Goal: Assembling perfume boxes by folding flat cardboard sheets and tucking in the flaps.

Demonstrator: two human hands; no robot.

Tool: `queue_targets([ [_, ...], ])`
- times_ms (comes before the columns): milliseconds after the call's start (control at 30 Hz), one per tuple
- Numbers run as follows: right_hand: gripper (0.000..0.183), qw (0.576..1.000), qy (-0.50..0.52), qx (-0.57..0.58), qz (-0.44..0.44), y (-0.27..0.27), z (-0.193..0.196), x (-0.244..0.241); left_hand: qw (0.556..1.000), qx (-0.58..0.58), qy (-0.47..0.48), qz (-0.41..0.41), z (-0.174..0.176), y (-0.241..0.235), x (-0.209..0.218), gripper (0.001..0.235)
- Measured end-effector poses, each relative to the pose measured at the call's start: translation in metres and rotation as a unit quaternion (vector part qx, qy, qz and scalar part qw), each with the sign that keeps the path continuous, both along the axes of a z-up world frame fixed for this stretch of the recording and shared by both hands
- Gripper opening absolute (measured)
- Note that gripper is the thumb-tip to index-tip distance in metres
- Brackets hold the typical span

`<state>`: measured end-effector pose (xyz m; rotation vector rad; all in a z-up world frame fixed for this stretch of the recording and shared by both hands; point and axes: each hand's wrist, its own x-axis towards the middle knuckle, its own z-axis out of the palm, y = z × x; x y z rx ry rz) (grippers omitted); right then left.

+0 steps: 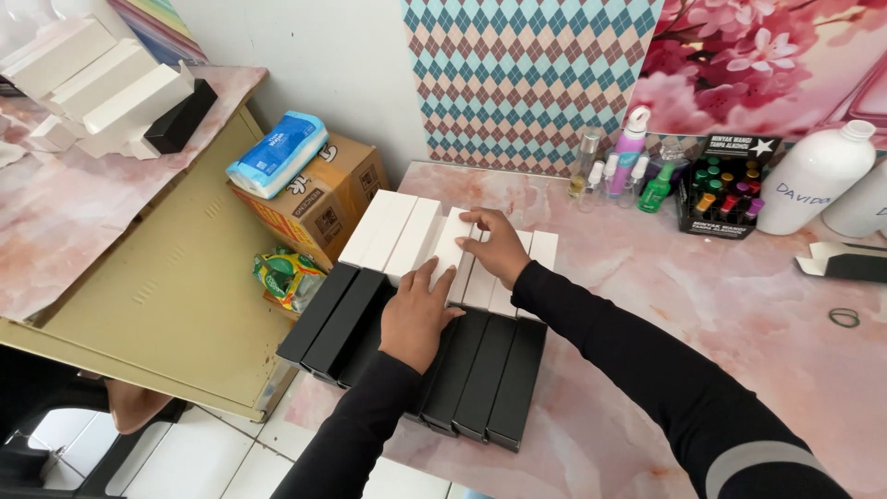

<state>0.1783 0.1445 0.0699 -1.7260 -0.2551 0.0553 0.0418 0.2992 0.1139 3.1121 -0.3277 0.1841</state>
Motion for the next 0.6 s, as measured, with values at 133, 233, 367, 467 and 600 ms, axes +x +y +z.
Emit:
queue_targets([
  [133, 0.049, 1.0, 0.012, -0.027, -0.001, 0.019, -0.008, 0.014, 1.0, 0.023, 0.011, 0.001, -0.006, 0.009, 0.013, 0.062],
  [233, 0.048, 0.999, 0.025, -0.031, -0.003, 0.026, -0.01, 0.022, 0.999, 0.032, -0.003, -0.01, -0.013, 0.015, 0.023, 0.061],
  [367, 0.047, 0.999, 0.029, -0.037, -0.012, 0.03, -0.009, 0.03, 0.999, 0.032, -0.024, -0.015, -0.025, 0.019, 0.038, 0.059],
  [467, 0.048, 0.998, 0.017, -0.051, -0.013, 0.03, -0.015, 0.036, 0.997, 0.037, -0.063, -0.031, -0.042, 0.024, 0.047, 0.058],
  [600, 0.045, 0.995, -0.03, -0.097, -0.007, 0.029, -0.03, 0.043, 0.993, 0.045, -0.104, -0.036, -0.054, 0.026, 0.05, 0.056],
])
